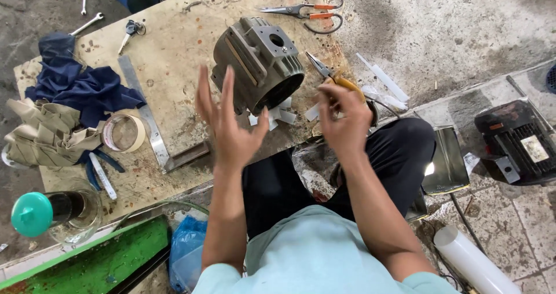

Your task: A person is seen placing insulation strips into the slots of a motor stator at a repair bench.

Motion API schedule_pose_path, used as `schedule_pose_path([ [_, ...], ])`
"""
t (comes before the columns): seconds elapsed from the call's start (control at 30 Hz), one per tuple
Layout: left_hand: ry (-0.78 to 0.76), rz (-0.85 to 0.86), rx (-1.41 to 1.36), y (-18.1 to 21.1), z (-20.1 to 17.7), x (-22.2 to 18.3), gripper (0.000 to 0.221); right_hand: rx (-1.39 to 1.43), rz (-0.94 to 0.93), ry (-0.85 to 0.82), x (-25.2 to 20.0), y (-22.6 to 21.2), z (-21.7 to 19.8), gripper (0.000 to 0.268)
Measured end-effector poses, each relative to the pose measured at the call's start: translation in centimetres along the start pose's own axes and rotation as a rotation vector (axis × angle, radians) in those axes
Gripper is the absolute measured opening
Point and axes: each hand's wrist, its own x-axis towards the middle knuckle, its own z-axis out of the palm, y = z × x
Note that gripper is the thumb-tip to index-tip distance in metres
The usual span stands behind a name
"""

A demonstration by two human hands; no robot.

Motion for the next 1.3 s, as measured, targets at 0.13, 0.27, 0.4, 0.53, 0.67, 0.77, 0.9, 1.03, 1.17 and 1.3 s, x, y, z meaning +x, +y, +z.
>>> schedule_pose_path([
  [0.13, 0.260, 0.083, 0.073, -0.6, 2.9, -6.7, 0.038, -0.316, 0.082, -0.132, 1.4, 1.7, -2.5, 0.042],
  [0.27, -0.098, 0.033, 0.173, 2.5, 2.0, -7.1, 0.029, -0.464, 0.115, -0.336, 1.7, 4.0, -1.8, 0.068],
  [0.4, -0.258, 0.005, 0.245, 3.3, 1.3, -7.4, 0.051, -0.385, 0.133, -0.293, 1.1, 5.4, -0.9, 0.054],
  [0.53, -0.267, 0.025, 0.157, 3.6, 0.8, -7.9, 0.043, -0.216, 0.255, -0.261, 0.7, 2.9, -2.0, 0.050],
  [0.67, -0.240, 0.072, 0.159, 2.9, 2.5, -8.6, 0.037, -0.110, 0.213, -0.182, 1.0, 0.1, -3.5, 0.059],
  [0.77, -0.212, 0.109, 0.100, 3.5, 6.4, -8.4, 0.035, -0.101, 0.171, -0.152, 0.8, 0.8, -3.8, 0.060],
  [0.9, -0.243, 0.144, 0.123, 5.5, 10.7, -5.4, 0.038, -0.020, 0.205, -0.093, 0.9, 1.3, -3.8, 0.051],
  [1.03, -0.302, 0.035, 0.197, 5.8, 12.2, -3.7, 0.042, 0.071, 0.265, -0.107, 0.8, -1.1, -4.3, 0.051],
  [1.17, -0.444, -0.118, 0.108, 4.7, 12.1, -4.1, 0.034, 0.149, 0.281, -0.118, 0.5, -0.3, -4.0, 0.047],
  [1.3, -0.482, -0.167, 0.127, 3.4, 10.5, -5.3, 0.028, 0.230, 0.207, -0.122, 0.4, -1.6, -3.7, 0.043],
])
